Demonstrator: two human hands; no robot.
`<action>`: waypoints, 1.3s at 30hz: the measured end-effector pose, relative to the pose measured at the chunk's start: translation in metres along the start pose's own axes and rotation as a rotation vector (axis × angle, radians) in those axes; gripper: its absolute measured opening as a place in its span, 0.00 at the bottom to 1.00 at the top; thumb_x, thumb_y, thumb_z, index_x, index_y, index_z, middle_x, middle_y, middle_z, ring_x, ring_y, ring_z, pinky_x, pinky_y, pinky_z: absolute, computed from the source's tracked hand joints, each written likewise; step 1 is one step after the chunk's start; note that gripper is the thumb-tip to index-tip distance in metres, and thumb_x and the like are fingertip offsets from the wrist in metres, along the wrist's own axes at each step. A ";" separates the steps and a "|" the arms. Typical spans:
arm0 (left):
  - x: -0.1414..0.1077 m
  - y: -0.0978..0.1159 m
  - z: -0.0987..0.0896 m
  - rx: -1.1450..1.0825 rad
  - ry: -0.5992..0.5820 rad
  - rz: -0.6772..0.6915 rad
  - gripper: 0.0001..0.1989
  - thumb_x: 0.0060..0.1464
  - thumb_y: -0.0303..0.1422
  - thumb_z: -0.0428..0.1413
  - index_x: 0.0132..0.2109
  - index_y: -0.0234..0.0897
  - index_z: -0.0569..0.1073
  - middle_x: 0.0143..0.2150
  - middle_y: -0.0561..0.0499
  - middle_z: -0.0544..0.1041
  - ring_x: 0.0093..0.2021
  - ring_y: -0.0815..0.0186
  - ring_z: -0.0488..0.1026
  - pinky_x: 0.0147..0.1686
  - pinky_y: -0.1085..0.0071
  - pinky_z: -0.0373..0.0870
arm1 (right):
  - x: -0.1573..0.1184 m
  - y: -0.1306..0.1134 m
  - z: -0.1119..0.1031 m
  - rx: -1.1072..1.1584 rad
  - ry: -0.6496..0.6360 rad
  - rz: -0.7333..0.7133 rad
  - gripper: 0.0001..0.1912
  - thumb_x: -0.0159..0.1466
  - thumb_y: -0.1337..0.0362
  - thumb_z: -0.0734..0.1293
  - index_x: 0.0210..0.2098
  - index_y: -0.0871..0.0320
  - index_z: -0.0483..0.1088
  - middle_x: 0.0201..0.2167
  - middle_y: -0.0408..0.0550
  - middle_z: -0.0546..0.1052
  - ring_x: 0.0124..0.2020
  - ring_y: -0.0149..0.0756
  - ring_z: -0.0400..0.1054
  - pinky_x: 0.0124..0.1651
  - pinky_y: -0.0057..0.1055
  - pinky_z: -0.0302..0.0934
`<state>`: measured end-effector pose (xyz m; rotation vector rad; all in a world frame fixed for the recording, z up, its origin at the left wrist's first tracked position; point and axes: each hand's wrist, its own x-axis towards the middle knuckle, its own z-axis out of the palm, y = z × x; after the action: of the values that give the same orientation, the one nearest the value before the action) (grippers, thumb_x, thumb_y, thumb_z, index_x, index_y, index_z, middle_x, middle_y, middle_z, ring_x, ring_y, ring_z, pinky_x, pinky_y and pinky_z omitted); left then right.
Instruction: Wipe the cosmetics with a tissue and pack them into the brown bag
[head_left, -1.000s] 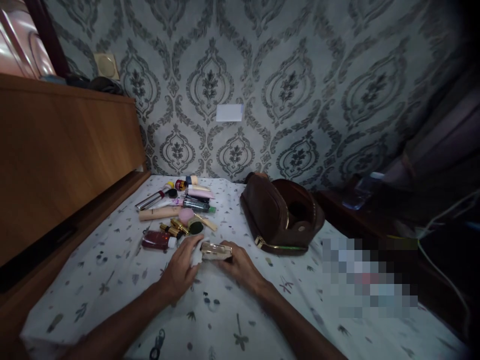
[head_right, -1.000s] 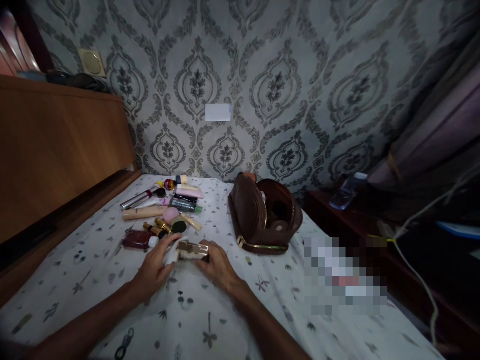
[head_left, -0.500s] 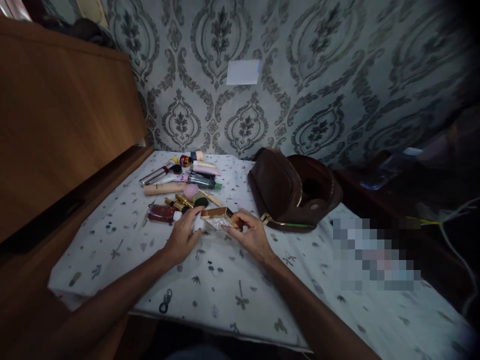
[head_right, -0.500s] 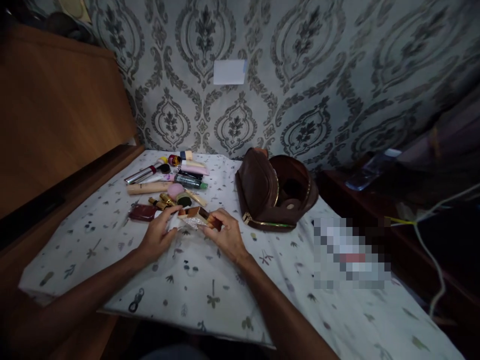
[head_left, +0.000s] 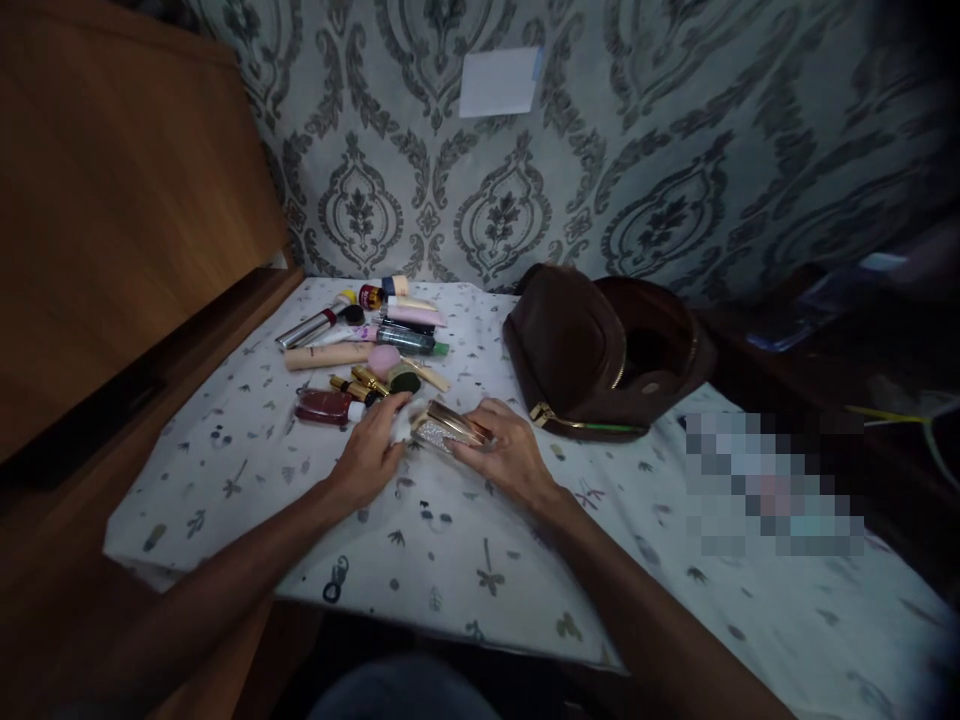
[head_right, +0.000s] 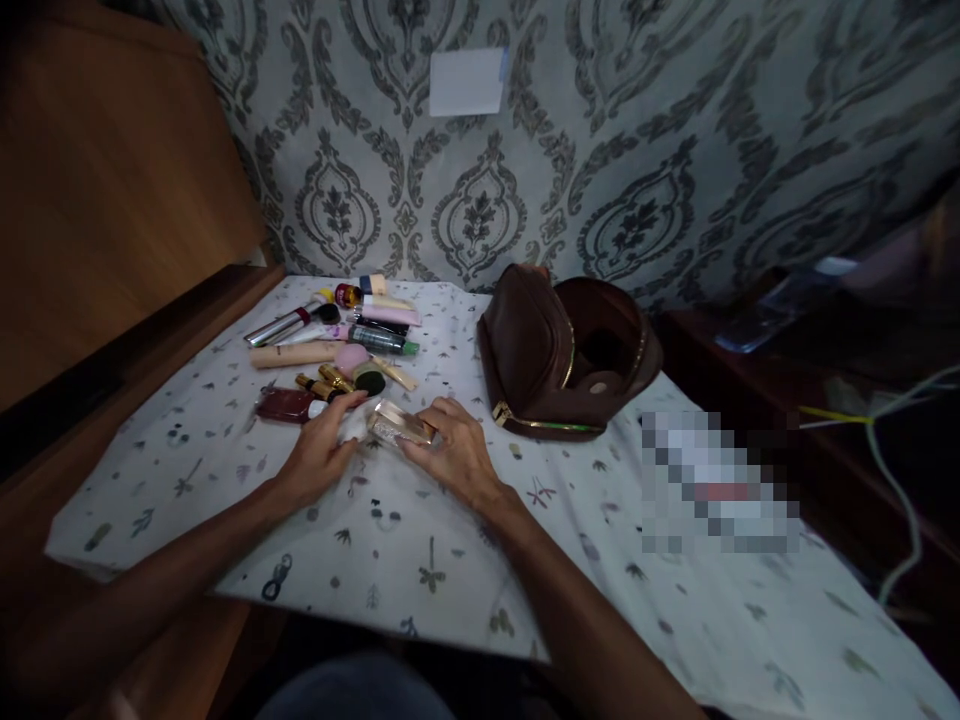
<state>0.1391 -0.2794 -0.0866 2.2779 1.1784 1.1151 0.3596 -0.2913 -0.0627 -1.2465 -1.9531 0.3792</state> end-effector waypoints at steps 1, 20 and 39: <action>0.000 0.001 -0.001 -0.005 0.003 0.017 0.30 0.51 0.22 0.50 0.62 0.35 0.62 0.59 0.41 0.71 0.59 0.55 0.69 0.58 0.56 0.67 | -0.001 0.000 0.000 -0.007 -0.014 -0.004 0.07 0.58 0.64 0.69 0.26 0.57 0.69 0.27 0.44 0.67 0.31 0.35 0.64 0.34 0.30 0.57; 0.005 0.012 -0.009 0.083 0.081 0.335 0.22 0.62 0.30 0.47 0.63 0.36 0.61 0.58 0.41 0.72 0.59 0.55 0.68 0.59 0.55 0.65 | -0.004 0.007 0.016 0.049 -0.239 0.080 0.06 0.61 0.65 0.68 0.38 0.58 0.71 0.36 0.47 0.75 0.39 0.38 0.69 0.43 0.33 0.61; 0.006 0.008 0.000 0.009 -0.038 0.059 0.26 0.52 0.24 0.49 0.59 0.34 0.65 0.57 0.42 0.73 0.57 0.56 0.70 0.58 0.57 0.67 | -0.009 0.007 0.016 -0.304 -0.102 -0.047 0.18 0.56 0.73 0.68 0.46 0.55 0.72 0.43 0.51 0.70 0.43 0.41 0.65 0.36 0.32 0.62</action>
<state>0.1450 -0.2797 -0.0787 2.3437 1.1108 1.0845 0.3546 -0.2934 -0.0816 -1.3896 -2.1830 0.1261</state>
